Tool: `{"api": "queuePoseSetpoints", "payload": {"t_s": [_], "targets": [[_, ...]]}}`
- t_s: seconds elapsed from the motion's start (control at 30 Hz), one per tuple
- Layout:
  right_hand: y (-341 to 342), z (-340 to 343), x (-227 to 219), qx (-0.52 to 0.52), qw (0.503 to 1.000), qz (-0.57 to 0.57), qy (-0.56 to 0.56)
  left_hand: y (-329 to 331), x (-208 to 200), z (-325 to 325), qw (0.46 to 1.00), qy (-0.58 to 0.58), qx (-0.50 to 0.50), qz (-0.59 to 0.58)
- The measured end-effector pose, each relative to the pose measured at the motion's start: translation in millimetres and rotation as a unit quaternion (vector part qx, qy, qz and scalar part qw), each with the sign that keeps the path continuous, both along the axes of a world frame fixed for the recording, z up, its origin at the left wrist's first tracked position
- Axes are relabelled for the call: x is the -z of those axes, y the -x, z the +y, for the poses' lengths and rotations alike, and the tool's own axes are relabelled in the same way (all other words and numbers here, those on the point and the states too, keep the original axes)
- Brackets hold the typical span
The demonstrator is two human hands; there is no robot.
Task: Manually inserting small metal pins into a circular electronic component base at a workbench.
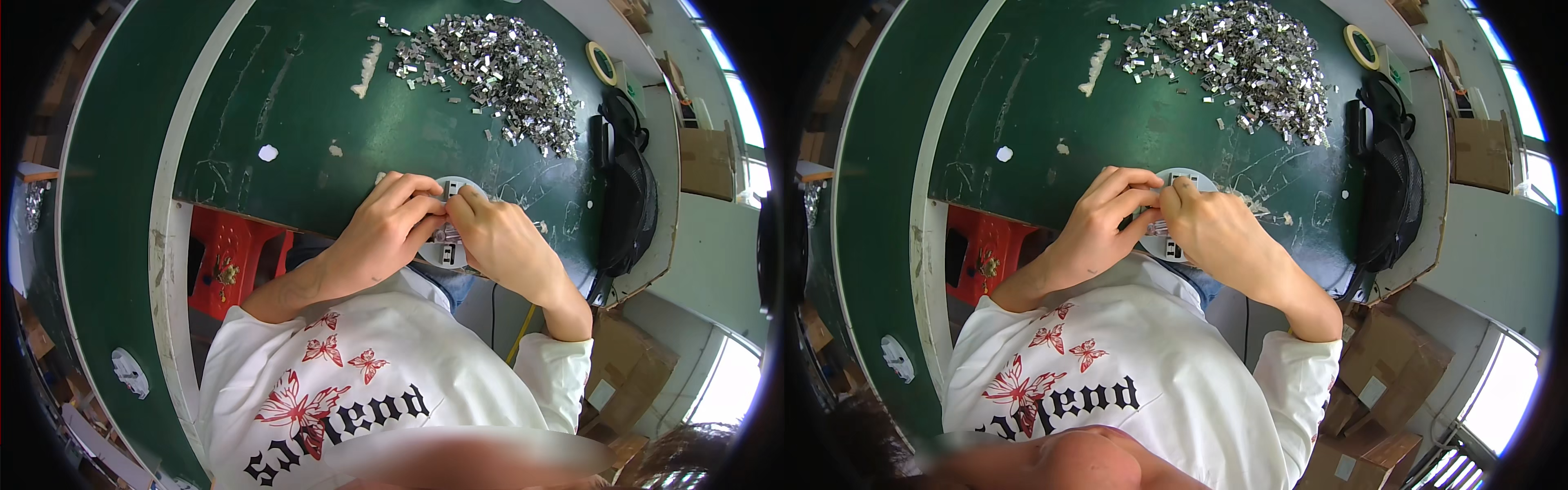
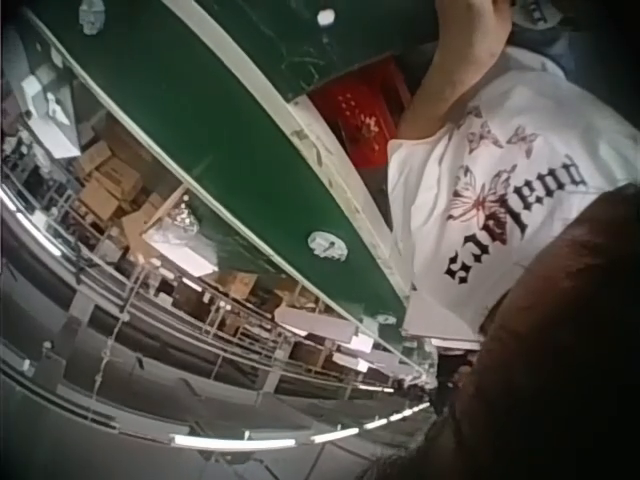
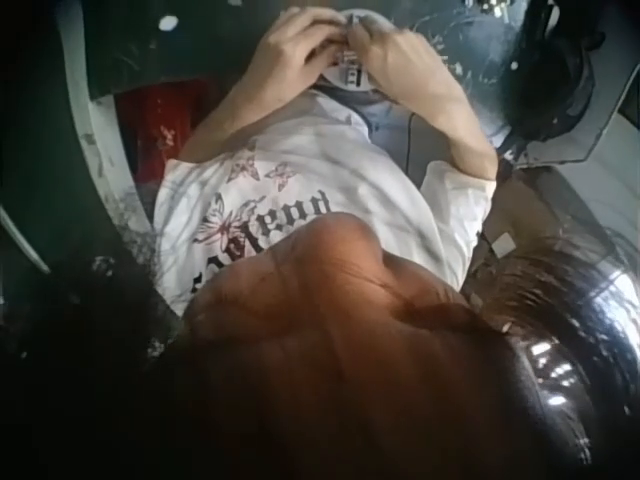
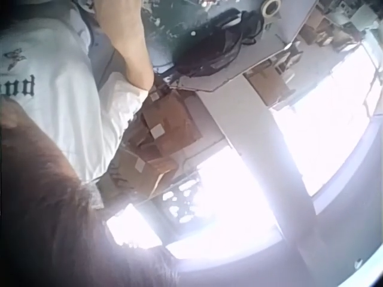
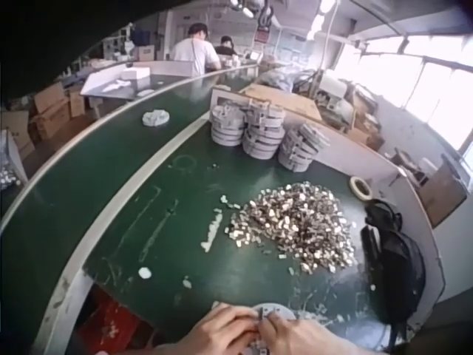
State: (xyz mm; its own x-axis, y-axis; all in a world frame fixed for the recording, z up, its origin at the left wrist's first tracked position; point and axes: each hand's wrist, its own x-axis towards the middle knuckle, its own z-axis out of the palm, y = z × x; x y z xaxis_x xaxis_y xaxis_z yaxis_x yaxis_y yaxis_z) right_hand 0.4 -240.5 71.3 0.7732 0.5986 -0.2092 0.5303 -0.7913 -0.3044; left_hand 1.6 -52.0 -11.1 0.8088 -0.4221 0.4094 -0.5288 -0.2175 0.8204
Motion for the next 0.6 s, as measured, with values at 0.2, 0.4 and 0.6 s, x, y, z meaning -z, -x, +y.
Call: {"api": "queuePoseSetpoints", "payload": {"t_s": [0.2, 0.4, 0.6], "targets": [[-1, -12, 5, 0.040, 0.994, 0.018, -0.098, -6, -4, -2, 1.000, 0.006, 0.001, 0.019], [-6, -11, 7, 0.042, 0.993, 0.033, -0.101, -9, -5, -4, 0.999, 0.021, 0.007, 0.034], [-1, -11, 11, 0.091, 0.964, 0.012, -0.249, -7, -5, 5, 0.998, 0.006, 0.052, 0.038]]}}
